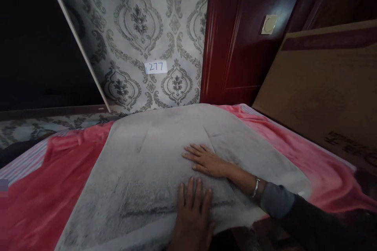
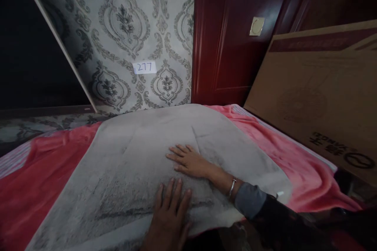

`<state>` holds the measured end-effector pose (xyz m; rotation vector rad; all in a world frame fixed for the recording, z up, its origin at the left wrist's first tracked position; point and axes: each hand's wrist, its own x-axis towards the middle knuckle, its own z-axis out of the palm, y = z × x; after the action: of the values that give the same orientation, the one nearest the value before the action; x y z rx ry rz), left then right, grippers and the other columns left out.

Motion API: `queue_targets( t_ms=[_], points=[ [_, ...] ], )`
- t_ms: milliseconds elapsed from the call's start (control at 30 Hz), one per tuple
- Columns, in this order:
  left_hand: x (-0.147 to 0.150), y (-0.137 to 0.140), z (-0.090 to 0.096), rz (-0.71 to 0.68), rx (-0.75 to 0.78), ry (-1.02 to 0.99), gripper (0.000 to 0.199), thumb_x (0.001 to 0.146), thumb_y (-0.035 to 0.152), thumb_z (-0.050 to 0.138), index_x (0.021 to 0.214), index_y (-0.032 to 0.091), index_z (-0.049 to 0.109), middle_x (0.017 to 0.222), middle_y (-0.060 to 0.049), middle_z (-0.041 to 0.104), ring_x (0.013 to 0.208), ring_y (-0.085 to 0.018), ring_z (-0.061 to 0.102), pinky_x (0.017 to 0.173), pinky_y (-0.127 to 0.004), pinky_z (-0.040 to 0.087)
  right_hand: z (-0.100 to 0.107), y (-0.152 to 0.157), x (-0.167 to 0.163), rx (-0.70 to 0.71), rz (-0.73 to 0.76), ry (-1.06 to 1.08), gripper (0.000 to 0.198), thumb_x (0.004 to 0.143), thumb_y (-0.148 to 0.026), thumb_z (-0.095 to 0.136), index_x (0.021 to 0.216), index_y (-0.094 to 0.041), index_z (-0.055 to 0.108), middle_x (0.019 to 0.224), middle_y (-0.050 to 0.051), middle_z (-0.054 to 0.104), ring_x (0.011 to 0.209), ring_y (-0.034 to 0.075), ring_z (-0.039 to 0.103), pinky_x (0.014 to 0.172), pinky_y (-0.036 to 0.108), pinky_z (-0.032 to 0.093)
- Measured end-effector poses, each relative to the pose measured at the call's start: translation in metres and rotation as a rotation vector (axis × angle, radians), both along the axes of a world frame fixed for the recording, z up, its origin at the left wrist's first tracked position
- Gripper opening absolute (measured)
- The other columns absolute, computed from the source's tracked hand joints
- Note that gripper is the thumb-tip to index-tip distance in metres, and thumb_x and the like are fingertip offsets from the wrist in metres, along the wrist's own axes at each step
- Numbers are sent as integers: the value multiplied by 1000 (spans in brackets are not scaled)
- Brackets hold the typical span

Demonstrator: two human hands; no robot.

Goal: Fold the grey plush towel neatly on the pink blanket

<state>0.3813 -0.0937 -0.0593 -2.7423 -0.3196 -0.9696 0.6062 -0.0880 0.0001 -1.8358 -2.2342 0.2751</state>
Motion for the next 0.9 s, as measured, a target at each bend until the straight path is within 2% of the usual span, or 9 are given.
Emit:
queue_targets(
  t_ms=[133,233,400,533,667,767,900],
  points=[
    [1,1,-18,28,21,28,73,73,37,66,143,23,51,154,-16,45,146,-41,30,117,-61,17,-2,33,25,32,-71,-64,61,102,-56,35,158,-34,25,167,4,16,153,29,12,120,58,13],
    [1,8,-24,-17,69,-22,69,74,44,67,138,21,56,151,-17,48,148,-41,27,120,-60,12,1,57,45,10,-134,-73,60,102,-57,34,157,-35,27,166,3,20,152,30,16,120,56,16],
    [7,14,-33,-45,93,-142,61,78,55,65,129,22,64,140,-16,59,148,-39,28,121,-60,17,-1,93,77,-22,-251,-56,59,102,-55,29,158,-34,28,166,3,19,153,30,14,120,57,15],
    [8,10,-33,-37,70,-133,63,76,57,69,128,22,64,137,-16,61,147,-40,30,120,-61,17,-8,109,94,-25,-356,-23,61,102,-54,26,158,-32,27,166,4,20,152,29,17,120,55,18],
    [2,2,-17,-5,-20,-38,69,77,57,69,135,22,59,148,-16,51,145,-40,33,118,-63,22,-4,113,99,-31,-436,-5,60,102,-52,26,158,-29,30,166,6,21,152,30,18,120,53,19],
    [-3,-1,-3,-9,-34,79,68,83,50,65,143,21,51,156,-16,41,144,-40,32,113,-63,30,6,108,97,-55,-507,19,62,103,-54,23,158,-28,28,167,7,16,152,34,14,118,59,18],
    [-6,-2,7,-26,-68,97,65,87,43,63,146,21,48,157,-15,39,145,-40,31,112,-63,32,14,71,71,21,-548,33,66,101,-60,23,160,-28,23,168,9,10,153,35,7,118,62,16]
  ],
)
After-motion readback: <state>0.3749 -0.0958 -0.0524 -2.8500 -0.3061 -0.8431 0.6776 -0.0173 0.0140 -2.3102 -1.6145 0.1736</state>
